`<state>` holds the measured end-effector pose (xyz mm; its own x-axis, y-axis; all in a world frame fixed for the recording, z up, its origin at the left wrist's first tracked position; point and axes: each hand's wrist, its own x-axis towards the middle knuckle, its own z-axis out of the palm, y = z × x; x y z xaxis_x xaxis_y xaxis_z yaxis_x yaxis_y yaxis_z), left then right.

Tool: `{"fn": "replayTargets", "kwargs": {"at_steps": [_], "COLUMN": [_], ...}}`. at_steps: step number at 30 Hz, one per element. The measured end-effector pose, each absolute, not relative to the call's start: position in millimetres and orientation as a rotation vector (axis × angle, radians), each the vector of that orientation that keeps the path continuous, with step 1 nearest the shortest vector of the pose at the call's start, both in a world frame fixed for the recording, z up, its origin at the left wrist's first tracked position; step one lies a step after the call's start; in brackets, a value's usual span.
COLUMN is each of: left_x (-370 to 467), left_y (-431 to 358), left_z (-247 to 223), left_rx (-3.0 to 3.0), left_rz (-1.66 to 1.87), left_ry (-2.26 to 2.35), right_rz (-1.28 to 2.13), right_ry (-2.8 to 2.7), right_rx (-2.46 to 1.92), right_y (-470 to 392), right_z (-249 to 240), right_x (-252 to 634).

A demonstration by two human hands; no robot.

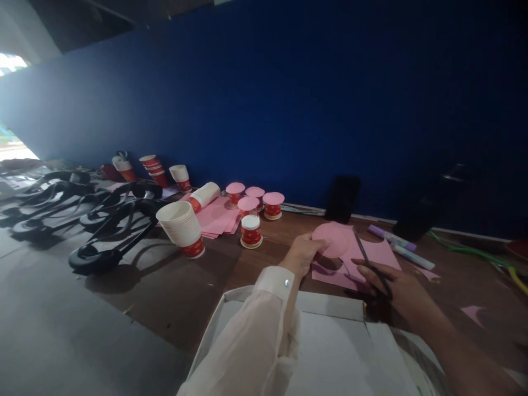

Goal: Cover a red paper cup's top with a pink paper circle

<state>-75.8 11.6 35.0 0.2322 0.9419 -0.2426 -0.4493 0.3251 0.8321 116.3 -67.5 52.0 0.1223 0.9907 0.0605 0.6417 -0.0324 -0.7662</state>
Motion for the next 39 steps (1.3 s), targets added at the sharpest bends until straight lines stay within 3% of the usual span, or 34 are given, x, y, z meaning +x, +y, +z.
{"fn": "replayTargets", "kwargs": {"at_steps": [6,39], "left_x": [-75.2,-77.2], "left_y": [10.3,7.9], "left_z": [36.0,37.0], "left_rx": [0.693,0.742], "left_rz": [1.076,1.058], "left_ry": [0.822,0.845], "right_rz": [0.947,0.809], "right_ry": [-1.489,-1.678], "right_rx": [-1.722,-1.731], "right_y": [-71.2,-67.3], "right_z": [57.4,60.7], "right_x": [110.1,113.3]}}
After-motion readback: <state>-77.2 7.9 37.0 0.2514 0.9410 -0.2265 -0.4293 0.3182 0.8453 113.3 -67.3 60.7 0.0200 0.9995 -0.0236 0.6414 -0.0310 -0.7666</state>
